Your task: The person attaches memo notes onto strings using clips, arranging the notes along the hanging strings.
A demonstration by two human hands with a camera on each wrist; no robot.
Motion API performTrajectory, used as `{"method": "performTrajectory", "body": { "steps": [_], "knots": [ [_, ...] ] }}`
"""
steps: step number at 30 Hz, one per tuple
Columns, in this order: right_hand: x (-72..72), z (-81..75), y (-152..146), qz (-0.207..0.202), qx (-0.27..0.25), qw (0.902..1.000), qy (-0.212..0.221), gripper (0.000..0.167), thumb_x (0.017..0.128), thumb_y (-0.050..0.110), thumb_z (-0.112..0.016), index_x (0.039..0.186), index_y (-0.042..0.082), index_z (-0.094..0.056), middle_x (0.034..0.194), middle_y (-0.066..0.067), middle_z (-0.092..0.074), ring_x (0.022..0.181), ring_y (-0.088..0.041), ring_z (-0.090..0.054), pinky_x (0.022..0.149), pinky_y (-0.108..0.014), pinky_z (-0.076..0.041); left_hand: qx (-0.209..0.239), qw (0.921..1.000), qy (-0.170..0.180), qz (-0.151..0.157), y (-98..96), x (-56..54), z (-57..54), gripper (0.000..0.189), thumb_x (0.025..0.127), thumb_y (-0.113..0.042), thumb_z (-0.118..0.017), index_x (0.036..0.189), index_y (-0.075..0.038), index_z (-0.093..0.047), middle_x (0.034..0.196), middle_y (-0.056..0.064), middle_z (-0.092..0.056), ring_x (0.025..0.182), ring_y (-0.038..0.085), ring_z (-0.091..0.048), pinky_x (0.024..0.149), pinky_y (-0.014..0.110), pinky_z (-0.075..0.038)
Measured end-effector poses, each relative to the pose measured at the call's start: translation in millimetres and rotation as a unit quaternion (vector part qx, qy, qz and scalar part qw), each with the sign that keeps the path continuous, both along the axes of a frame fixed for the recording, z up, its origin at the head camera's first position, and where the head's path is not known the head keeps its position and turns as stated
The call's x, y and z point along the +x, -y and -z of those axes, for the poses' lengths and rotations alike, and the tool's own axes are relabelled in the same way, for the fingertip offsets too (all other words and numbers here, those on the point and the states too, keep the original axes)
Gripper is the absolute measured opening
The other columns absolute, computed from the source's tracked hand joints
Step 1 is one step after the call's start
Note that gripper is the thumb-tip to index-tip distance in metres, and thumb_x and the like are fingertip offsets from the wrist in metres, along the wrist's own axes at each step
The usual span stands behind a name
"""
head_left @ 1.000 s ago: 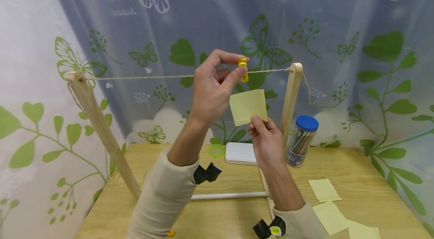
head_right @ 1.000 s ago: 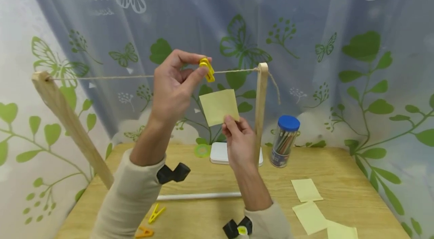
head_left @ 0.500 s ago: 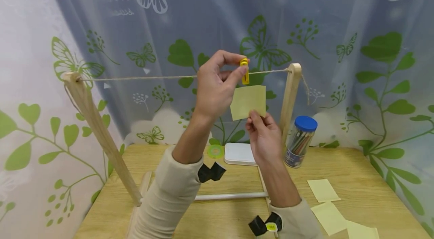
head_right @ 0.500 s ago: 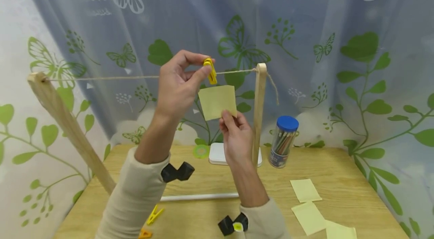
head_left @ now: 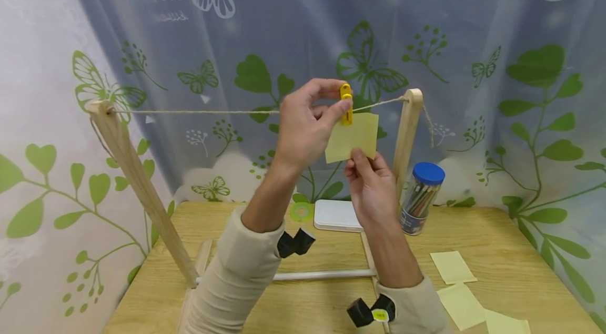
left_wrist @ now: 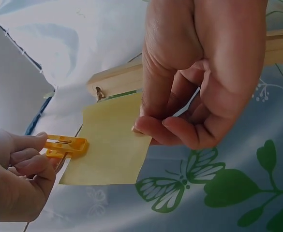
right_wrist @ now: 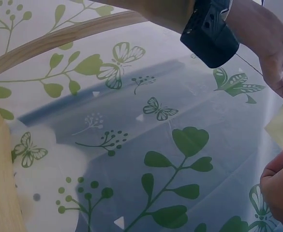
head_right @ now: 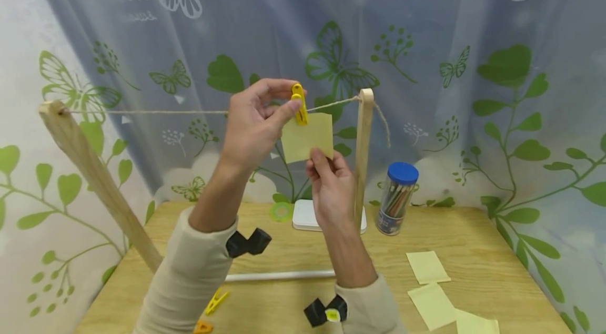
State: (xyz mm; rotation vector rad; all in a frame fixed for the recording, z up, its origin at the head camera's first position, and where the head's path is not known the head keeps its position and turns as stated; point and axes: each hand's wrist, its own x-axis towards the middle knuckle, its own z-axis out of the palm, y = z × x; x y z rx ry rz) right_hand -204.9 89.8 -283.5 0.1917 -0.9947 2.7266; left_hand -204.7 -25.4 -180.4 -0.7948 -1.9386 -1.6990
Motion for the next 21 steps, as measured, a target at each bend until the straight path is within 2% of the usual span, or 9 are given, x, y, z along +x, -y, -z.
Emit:
{"method": "performTrajectory", "body": {
  "steps": [4, 9, 13, 15, 18, 19, 21],
  "knots": [
    [-0.1, 0.2, -1.4, -0.002, -0.005, 1.0, 0.0, 0.004, 0.087, 0.009, -0.064, 0.09, 0.007, -0.064, 0.081, -0.001, -0.059, 0.07, -0.01, -0.058, 0.068, -0.018, -0.049, -0.021, 0.9997, -0.001, -0.011, 0.5, -0.1, 0.7, 0.03, 0.091, -0.007, -0.062, 0.12, 0.0, -0.062, 0.112, 0.015, -0.067, 0.037, 0.008, -0.029, 0.038, 0.023, -0.024],
    [-0.2, 0.7, -1.7, -0.003, 0.004, 1.0, -0.002, 0.004, 0.088, 0.01, -0.063, 0.09, 0.007, -0.063, 0.082, -0.001, -0.058, 0.07, -0.01, -0.058, 0.069, -0.018, -0.049, -0.022, 0.9995, -0.008, -0.02, 0.7, -0.8, 1.7, 0.034, 0.091, -0.008, -0.063, 0.125, -0.003, -0.061, 0.113, 0.015, -0.068, 0.037, 0.009, -0.032, 0.038, 0.023, -0.025],
    [0.2, 1.0, -1.9, -0.009, 0.007, 0.9999, -0.005, 0.003, 0.089, 0.009, -0.063, 0.091, 0.007, -0.063, 0.083, -0.001, -0.058, 0.071, -0.01, -0.058, 0.069, -0.019, -0.049, -0.034, 0.999, -0.004, -0.028, 0.6, -0.7, 2.5, 0.036, 0.091, -0.01, -0.063, 0.127, -0.008, -0.06, 0.118, 0.013, -0.067, 0.035, 0.014, -0.033, 0.037, 0.023, -0.026],
    [0.7, 1.2, -2.3, -0.012, 0.01, 0.9998, -0.008, 0.003, 0.09, 0.008, -0.061, 0.092, 0.008, -0.063, 0.083, -0.001, -0.059, 0.072, -0.01, -0.058, 0.07, -0.018, -0.049, -0.044, 0.9986, 0.002, -0.03, 0.7, -0.3, 2.8, 0.036, 0.092, -0.011, -0.062, 0.128, -0.009, -0.059, 0.123, 0.012, -0.065, 0.035, 0.019, -0.038, 0.036, 0.023, -0.027],
    [1.8, 1.8, -3.3, -0.018, 0.014, 0.9997, -0.013, 0.005, 0.092, 0.008, -0.059, 0.092, 0.009, -0.063, 0.083, 0.0, -0.059, 0.072, -0.01, -0.058, 0.07, -0.018, -0.049, -0.053, 0.9981, 0.007, -0.032, 1.6, 0.5, 3.1, 0.039, 0.093, -0.012, -0.06, 0.131, -0.01, -0.057, 0.13, 0.009, -0.06, 0.048, 0.021, -0.06, 0.039, 0.022, -0.031],
    [2.2, 2.1, -3.8, -0.022, 0.014, 0.9996, -0.015, 0.005, 0.092, 0.008, -0.059, 0.092, 0.008, -0.063, 0.083, 0.0, -0.06, 0.072, -0.01, -0.058, 0.07, -0.018, -0.049, -0.054, 0.9981, 0.007, -0.03, 2.2, 1.0, 3.2, 0.039, 0.094, -0.013, -0.06, 0.133, -0.01, -0.056, 0.132, 0.008, -0.059, 0.052, 0.022, -0.063, 0.039, 0.022, -0.031],
    [2.7, 3.1, -4.8, -0.027, 0.017, 0.9992, -0.022, 0.005, 0.092, 0.008, -0.059, 0.092, 0.009, -0.064, 0.082, 0.0, -0.06, 0.073, -0.009, -0.058, 0.071, -0.019, -0.049, -0.056, 0.998, 0.001, -0.029, 3.8, 2.1, 3.4, 0.04, 0.094, -0.013, -0.058, 0.134, -0.01, -0.054, 0.135, 0.006, -0.057, 0.049, 0.022, -0.061, 0.039, 0.023, -0.03]
  ]
}}
